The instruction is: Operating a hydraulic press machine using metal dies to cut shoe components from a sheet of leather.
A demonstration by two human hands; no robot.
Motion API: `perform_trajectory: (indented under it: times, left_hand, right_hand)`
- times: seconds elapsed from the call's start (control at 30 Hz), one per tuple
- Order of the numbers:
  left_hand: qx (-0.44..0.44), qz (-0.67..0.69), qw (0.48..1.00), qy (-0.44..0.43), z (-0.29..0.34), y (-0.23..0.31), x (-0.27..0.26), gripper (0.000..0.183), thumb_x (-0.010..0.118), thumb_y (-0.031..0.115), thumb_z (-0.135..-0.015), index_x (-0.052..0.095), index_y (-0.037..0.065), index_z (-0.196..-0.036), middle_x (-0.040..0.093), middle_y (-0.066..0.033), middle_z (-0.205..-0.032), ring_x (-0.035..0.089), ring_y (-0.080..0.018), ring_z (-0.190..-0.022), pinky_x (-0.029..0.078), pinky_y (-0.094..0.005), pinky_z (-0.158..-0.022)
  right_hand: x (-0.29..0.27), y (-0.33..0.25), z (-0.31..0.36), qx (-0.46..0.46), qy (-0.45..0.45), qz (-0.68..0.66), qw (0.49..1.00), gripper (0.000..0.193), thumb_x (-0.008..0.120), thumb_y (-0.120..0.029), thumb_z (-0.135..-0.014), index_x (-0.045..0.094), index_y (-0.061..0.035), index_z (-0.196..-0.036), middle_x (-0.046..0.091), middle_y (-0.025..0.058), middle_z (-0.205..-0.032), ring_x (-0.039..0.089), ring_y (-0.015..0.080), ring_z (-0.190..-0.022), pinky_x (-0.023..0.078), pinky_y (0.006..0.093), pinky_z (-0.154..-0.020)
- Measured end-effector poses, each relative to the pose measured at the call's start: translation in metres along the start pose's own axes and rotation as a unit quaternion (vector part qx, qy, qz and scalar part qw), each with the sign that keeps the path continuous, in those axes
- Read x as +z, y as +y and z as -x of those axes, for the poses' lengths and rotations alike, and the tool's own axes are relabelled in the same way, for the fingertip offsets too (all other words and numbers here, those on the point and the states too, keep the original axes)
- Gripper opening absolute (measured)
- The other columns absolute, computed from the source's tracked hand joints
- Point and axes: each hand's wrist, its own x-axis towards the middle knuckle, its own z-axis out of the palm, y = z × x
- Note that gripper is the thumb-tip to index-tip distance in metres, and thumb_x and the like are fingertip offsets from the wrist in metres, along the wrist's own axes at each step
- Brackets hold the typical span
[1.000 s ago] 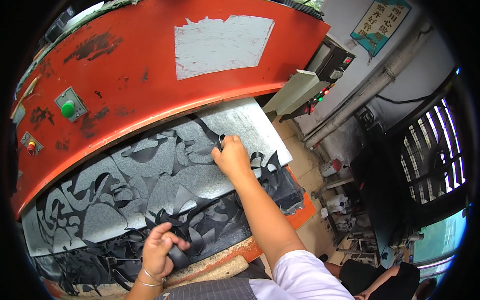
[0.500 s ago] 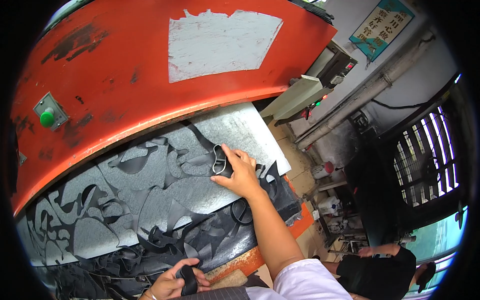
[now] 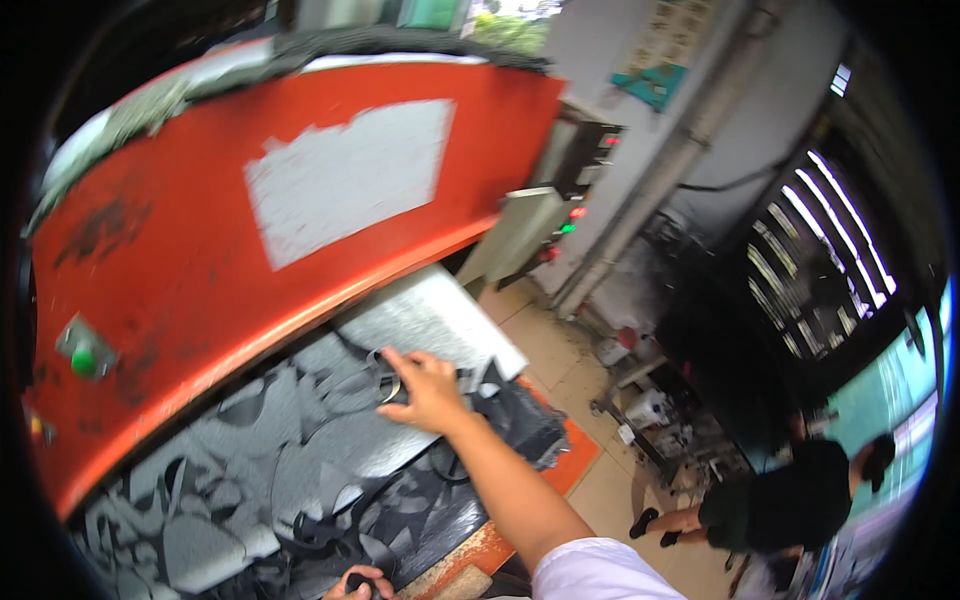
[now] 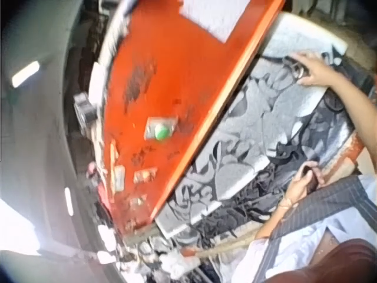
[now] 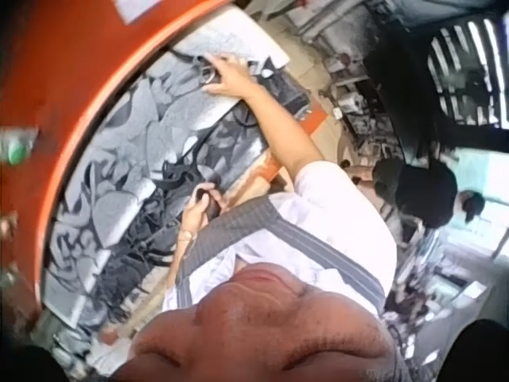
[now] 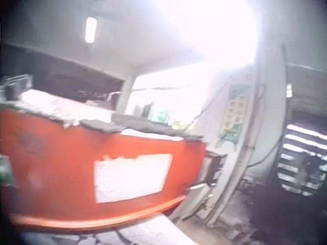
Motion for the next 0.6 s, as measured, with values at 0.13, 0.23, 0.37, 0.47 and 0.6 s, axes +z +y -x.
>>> perform_trajectory:
  times: [0.13,0.23,0.37,0.47,0.6]
  left_hand:
    - [0.009,-0.006,1.0,0.001,-0.006,0.004,0.005,0.024,0.055,0.022,-0.098,0.051,0.01,-0.118,0.047,-0.0031,-0.082,0.047,-0.0188,-0.072,0.046,-0.0347,-0.063]
    - [-0.008,-0.299,0.954,0.034,-0.016,0.005,0.035,0.025,0.055,0.021,-0.098,0.051,0.005,-0.117,0.048,-0.002,-0.073,0.045,-0.0133,-0.065,0.04,-0.0262,-0.058]
    - [-0.012,-0.353,0.934,0.052,-0.034,-0.006,0.033,0.024,0.055,0.024,-0.098,0.054,0.005,-0.113,0.053,-0.0038,-0.07,0.047,-0.0127,-0.058,0.039,-0.0256,-0.052]
    - [-0.01,-0.424,0.902,0.079,-0.049,0.002,0.034,0.023,0.057,0.027,-0.098,0.055,0.005,-0.105,0.054,-0.005,-0.067,0.047,-0.0132,-0.054,0.04,-0.0272,-0.05]
    - [0.056,-0.567,0.821,0.036,-0.067,0.016,0.053,0.024,0.063,0.026,-0.094,0.056,0.002,-0.098,0.055,-0.0061,-0.064,0.048,-0.013,-0.05,0.038,-0.0259,-0.047]
  right_hand:
    - [0.011,-0.007,-0.019,-0.038,-0.003,-0.016,0.999,0.095,0.076,-0.053,-0.068,0.036,-0.0194,-0.147,0.048,0.0242,-0.135,0.045,0.0409,-0.124,0.033,0.051,-0.102]
    - [-0.015,-0.016,-0.002,-0.066,-0.025,0.017,0.997,0.107,0.074,-0.055,-0.069,0.017,-0.0199,-0.153,0.022,0.0175,-0.156,0.024,0.0367,-0.142,0.02,0.0582,-0.111]
    - [-0.054,0.0,0.07,-0.041,0.039,-0.001,0.998,0.092,0.072,-0.039,-0.078,0.022,-0.0179,-0.152,0.023,0.0173,-0.155,0.022,0.0349,-0.143,0.016,0.0568,-0.113]
    - [-0.075,0.031,0.144,0.029,0.056,-0.008,0.998,0.081,0.068,-0.033,-0.083,0.027,-0.0166,-0.151,0.027,0.0156,-0.154,0.026,0.0338,-0.142,0.02,0.0545,-0.113]
    - [-0.084,0.069,0.254,0.177,0.055,-0.03,0.982,0.066,0.064,-0.033,-0.086,0.039,-0.013,-0.144,0.039,0.0162,-0.146,0.037,0.0344,-0.133,0.029,0.0492,-0.109]
